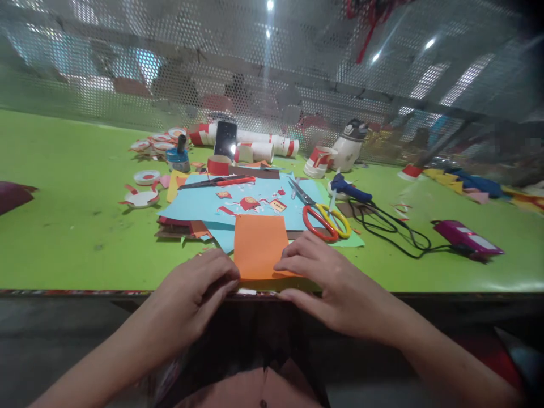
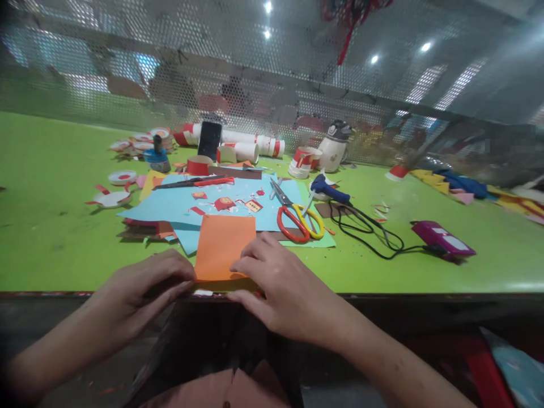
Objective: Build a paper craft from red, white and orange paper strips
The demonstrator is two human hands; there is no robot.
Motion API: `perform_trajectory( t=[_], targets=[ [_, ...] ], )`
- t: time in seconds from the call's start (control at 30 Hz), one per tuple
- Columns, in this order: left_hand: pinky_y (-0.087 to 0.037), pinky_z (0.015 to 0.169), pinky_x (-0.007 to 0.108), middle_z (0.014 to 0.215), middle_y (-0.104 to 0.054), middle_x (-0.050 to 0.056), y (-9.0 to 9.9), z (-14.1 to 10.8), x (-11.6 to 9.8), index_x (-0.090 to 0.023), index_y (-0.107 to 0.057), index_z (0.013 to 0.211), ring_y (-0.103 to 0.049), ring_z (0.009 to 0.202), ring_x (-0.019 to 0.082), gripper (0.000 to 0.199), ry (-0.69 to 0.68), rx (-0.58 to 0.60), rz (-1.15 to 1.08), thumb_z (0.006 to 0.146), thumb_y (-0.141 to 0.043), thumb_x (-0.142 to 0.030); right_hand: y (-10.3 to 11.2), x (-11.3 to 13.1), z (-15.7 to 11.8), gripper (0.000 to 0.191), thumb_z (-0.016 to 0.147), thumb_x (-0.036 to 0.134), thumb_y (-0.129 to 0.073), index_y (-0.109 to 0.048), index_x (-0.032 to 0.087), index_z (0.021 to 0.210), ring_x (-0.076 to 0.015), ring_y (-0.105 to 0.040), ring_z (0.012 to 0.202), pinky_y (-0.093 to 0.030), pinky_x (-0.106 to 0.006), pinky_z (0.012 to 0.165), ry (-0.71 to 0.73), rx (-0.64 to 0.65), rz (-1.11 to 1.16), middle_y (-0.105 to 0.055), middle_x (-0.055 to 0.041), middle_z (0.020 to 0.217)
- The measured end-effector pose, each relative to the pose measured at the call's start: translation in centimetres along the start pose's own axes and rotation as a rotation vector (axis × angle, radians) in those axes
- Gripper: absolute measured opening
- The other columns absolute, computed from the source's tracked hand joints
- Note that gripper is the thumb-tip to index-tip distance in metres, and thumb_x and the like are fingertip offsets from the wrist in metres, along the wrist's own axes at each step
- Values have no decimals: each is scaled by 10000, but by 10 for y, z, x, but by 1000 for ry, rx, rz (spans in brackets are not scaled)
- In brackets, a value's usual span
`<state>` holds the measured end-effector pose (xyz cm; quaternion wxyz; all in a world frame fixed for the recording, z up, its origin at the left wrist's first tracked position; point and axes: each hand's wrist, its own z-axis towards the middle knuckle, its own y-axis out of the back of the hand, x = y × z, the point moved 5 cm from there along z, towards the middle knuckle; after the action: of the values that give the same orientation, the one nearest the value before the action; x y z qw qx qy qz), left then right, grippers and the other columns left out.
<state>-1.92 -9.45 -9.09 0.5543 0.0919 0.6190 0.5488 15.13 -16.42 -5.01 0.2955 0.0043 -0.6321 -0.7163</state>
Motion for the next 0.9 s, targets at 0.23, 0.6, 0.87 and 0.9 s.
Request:
perform_trajectory(
  t=[0.23, 0.6, 0.87, 0.9],
  targets=[
    [-411, 680, 287, 820, -578, 36, 0, 1, 0, -186, -543, 839, -537, 769, 160, 205, 7, -1, 21, 943, -369, -217, -14, -9, 4, 207, 920, 156, -480, -612, 132, 763, -186, -471, 813, -398, -325, 719, 37, -70, -29, -594, -79, 807],
    [-410, 653, 286, 782, -571, 30, 1, 4, -2, -185, -533, 805, -534, 731, 156, 217, 29, -6, 32, 939, -368, -230, -19, -16, 4, 203, 926, 163, -481, -589, 138, 757, -167, -485, 780, -381, -292, 679, -7, -41, 3, -602, -60, 778],
    [-404, 641, 285, 758, -579, 26, 1, 5, -1, -183, -551, 801, -538, 708, 157, 222, 33, -40, 47, 934, -382, -241, -18, -17, 5, 186, 925, 190, -493, -600, 133, 784, -168, -501, 772, -385, -287, 669, -48, -31, 7, -592, -62, 783],
    [-405, 640, 285, 759, -584, 27, 1, 5, -1, -184, -556, 803, -541, 708, 158, 220, 38, -44, 50, 932, -388, -244, -17, -18, 6, 182, 924, 189, -496, -603, 133, 789, -168, -505, 773, -387, -287, 673, -49, -32, 10, -596, -62, 784]
  ],
)
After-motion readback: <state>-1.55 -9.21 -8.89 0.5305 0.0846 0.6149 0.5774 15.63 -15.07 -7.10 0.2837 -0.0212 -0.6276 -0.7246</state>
